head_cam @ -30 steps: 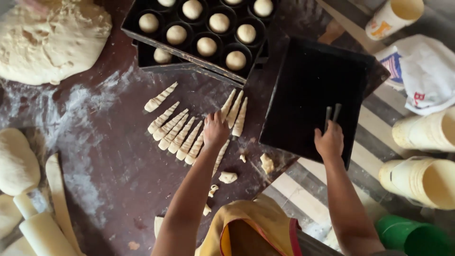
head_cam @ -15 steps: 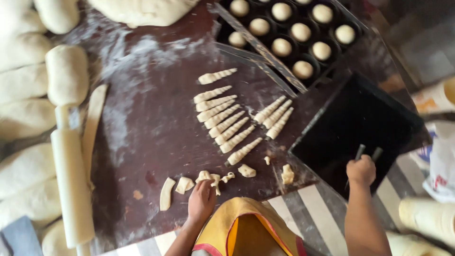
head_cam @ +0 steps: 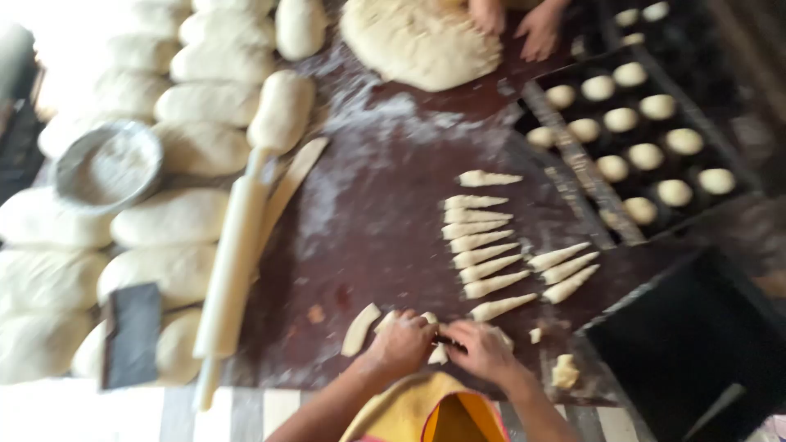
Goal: Rolling strips of dough around conical metal molds to create cone-shaped pastries.
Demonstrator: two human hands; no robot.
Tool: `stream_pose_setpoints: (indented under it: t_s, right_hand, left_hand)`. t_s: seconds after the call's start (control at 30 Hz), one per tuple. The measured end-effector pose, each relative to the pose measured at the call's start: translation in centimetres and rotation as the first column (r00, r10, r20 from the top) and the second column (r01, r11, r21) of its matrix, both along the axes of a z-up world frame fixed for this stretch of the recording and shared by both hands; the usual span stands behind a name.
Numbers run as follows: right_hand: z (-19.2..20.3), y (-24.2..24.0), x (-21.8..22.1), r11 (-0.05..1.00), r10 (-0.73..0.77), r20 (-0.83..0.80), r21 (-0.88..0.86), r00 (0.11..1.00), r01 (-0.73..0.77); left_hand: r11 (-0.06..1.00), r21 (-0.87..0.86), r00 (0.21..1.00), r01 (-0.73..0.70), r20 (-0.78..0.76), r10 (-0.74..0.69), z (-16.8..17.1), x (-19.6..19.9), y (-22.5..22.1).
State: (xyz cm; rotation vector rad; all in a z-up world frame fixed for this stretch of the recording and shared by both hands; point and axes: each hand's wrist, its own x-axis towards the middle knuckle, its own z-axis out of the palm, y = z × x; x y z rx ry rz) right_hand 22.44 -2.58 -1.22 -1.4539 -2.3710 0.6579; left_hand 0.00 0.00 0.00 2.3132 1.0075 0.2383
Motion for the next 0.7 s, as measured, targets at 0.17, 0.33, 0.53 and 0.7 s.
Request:
stream_pose_setpoints:
  t_s: [0.17,0.33,0.53,0.7]
  right_hand:
    - [-0.9,3.4,-9.7,0.99,0.027,-0.313,0.143,0.949,0.019]
    - [-7.6,9.4,-18.0,0.866,-0.5,-0.629,-0.367,0.595,0.339]
    - [-12.3,19.9,-27.6,0.877,-0.477,-0.583,-0.368,0.658,0.309]
    - [-16.9,32.7,-31.2,0.863,-0.505,-0.18,-0.136,0.844,0.487]
  left_hand:
    - [0.96,-0.103,0.966,-0.259,-0.031,0.257,-4.1,-11.3,-0.8]
    - [0.735,-0.266,0.746,-0.624,0.075,0.661,-8.2,-23.4,-1.8]
    - [0.519,-0.187,0.492,-0.834,0.173,0.853,-11.5,-33.0,-1.6]
    - [0.592,-0.25,0.532,-0.766,0.27,0.802,-12.2,-34.7,-1.0]
